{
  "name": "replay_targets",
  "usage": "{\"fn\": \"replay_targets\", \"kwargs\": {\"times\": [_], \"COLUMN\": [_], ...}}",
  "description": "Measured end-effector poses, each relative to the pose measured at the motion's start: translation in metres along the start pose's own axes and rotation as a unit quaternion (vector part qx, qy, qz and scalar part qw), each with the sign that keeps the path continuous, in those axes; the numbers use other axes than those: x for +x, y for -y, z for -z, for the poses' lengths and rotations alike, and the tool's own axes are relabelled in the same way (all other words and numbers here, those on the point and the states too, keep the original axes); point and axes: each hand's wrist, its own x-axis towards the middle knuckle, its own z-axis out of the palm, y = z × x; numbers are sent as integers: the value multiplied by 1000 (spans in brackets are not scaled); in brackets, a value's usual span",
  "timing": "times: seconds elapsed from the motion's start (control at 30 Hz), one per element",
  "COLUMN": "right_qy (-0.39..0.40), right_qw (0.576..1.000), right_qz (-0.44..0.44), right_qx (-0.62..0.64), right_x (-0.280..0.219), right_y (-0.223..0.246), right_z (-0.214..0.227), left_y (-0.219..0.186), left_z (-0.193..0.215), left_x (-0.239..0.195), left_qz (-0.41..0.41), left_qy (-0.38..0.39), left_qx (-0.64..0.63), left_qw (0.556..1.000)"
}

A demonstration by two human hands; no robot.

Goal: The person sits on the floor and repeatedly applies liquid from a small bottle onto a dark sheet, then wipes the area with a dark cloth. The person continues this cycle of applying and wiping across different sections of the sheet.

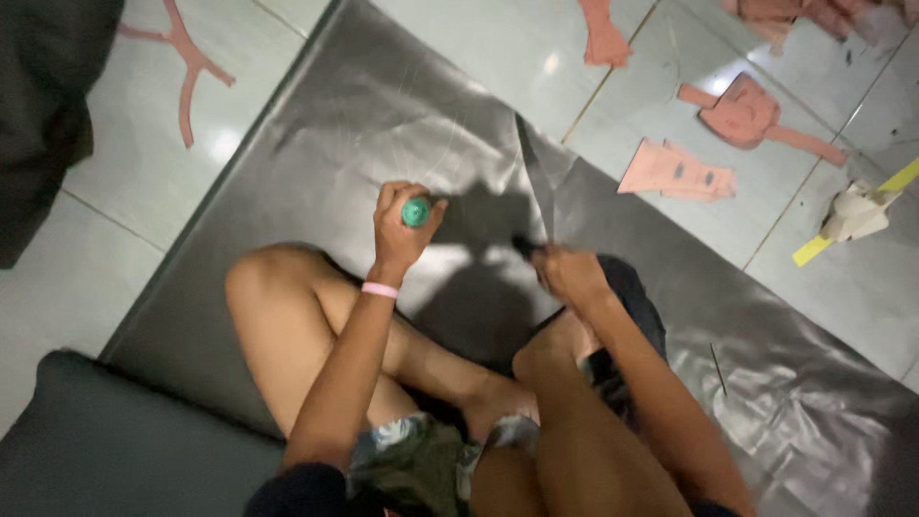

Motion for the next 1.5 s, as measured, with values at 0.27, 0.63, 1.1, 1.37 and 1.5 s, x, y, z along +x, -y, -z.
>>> {"fn": "replay_targets", "kwargs": {"times": [0.27,0.63,1.1,1.37,1.5], "right_qy": [0,57,56,31,32], "right_qw": [998,997,998,996,999], "right_qz": [-52,48,-36,78,-34], "right_qx": [22,30,6,25,27], "right_x": [21,-17,8,-19,14], "right_y": [6,23,31,33,27], "right_z": [7,4,7,-1,-10], "left_y": [-4,-7,-8,-10,-10], "left_z": [-6,-5,-8,-6,-9], "left_x": [6,-1,-6,-12,-11], "left_qz": [-13,-19,-26,-10,-41], "left_qy": [-6,22,52,97,122], "left_qx": [-22,-31,-3,-1,17], "left_qw": [1000,999,998,995,992]}}
